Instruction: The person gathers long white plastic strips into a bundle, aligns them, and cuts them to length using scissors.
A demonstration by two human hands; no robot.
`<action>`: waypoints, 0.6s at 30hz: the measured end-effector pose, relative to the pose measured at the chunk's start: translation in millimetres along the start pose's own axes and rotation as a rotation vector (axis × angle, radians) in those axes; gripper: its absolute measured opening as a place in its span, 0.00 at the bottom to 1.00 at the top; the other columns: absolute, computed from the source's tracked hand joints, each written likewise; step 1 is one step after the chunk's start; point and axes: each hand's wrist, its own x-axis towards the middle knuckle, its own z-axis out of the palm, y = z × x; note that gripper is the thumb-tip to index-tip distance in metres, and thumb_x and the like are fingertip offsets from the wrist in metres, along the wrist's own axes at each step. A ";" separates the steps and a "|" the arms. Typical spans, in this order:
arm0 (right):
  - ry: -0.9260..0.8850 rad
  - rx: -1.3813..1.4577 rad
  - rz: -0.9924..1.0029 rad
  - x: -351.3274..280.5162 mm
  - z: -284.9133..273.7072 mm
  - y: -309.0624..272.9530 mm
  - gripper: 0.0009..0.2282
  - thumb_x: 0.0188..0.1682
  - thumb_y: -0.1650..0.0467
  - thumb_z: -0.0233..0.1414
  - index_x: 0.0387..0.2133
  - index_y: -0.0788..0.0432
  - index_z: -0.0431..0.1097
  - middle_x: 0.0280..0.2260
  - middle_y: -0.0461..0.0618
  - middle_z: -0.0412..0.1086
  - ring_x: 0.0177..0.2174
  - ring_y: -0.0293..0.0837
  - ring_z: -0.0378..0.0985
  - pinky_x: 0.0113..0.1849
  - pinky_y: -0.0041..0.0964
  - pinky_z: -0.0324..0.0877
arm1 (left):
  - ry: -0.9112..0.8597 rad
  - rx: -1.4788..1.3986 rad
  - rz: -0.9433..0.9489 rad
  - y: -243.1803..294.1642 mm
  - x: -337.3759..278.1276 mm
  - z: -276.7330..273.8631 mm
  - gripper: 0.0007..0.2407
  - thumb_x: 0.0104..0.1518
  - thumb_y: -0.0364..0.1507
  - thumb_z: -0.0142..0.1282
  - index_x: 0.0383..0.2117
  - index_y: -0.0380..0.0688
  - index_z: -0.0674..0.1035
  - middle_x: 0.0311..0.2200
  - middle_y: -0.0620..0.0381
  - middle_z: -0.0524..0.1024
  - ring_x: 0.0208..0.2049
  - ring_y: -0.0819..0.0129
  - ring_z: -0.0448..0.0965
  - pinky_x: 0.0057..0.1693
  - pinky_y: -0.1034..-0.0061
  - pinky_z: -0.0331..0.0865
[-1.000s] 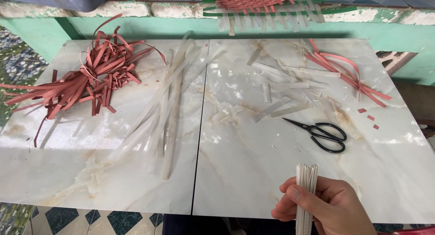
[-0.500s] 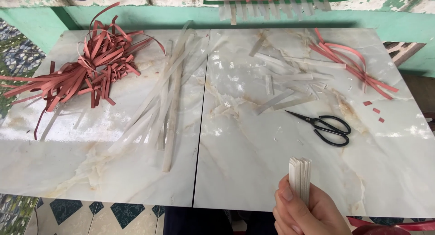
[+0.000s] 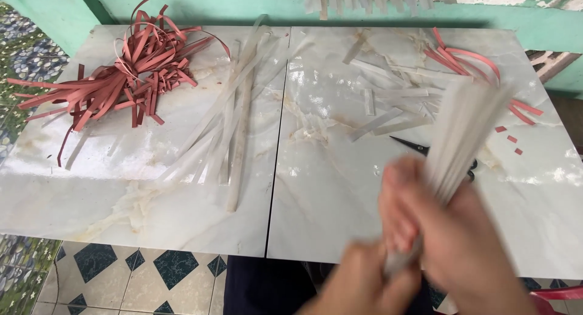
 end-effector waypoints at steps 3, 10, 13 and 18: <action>0.096 -0.044 -0.265 36.0 43.0 -37.0 0.21 0.52 0.70 0.44 0.08 0.53 0.47 0.06 0.41 0.40 0.07 0.35 0.43 0.12 0.29 0.43 | 0.149 0.367 0.576 -12.0 69.5 -35.7 0.07 0.58 0.29 0.47 0.26 0.40 0.65 0.22 0.48 0.70 0.22 0.56 0.71 0.34 0.65 0.62; 0.050 -0.136 -0.630 93.0 42.0 21.4 0.21 0.56 0.75 0.43 0.10 0.57 0.54 0.06 0.44 0.47 0.06 0.35 0.55 0.13 0.24 0.54 | 0.248 -0.022 0.501 -77.6 133.3 -68.2 0.15 0.46 0.23 0.52 0.06 0.49 0.59 0.02 0.67 0.55 0.10 0.80 0.50 0.20 0.83 0.47; 0.062 -0.306 -0.649 91.3 43.2 27.5 0.22 0.56 0.75 0.44 0.07 0.56 0.56 0.04 0.44 0.52 0.06 0.34 0.58 0.13 0.23 0.57 | 0.303 -0.015 0.485 -86.3 130.5 -70.6 0.16 0.44 0.24 0.51 0.05 0.50 0.57 0.02 0.69 0.51 0.11 0.83 0.47 0.20 0.83 0.45; 0.068 -0.356 -0.587 95.1 46.1 18.7 0.23 0.56 0.72 0.46 0.06 0.54 0.56 0.03 0.41 0.52 0.06 0.31 0.55 0.16 0.22 0.56 | 0.310 0.020 0.386 -98.6 128.3 -70.1 0.16 0.45 0.27 0.54 0.03 0.51 0.61 0.00 0.67 0.54 0.09 0.83 0.47 0.20 0.84 0.45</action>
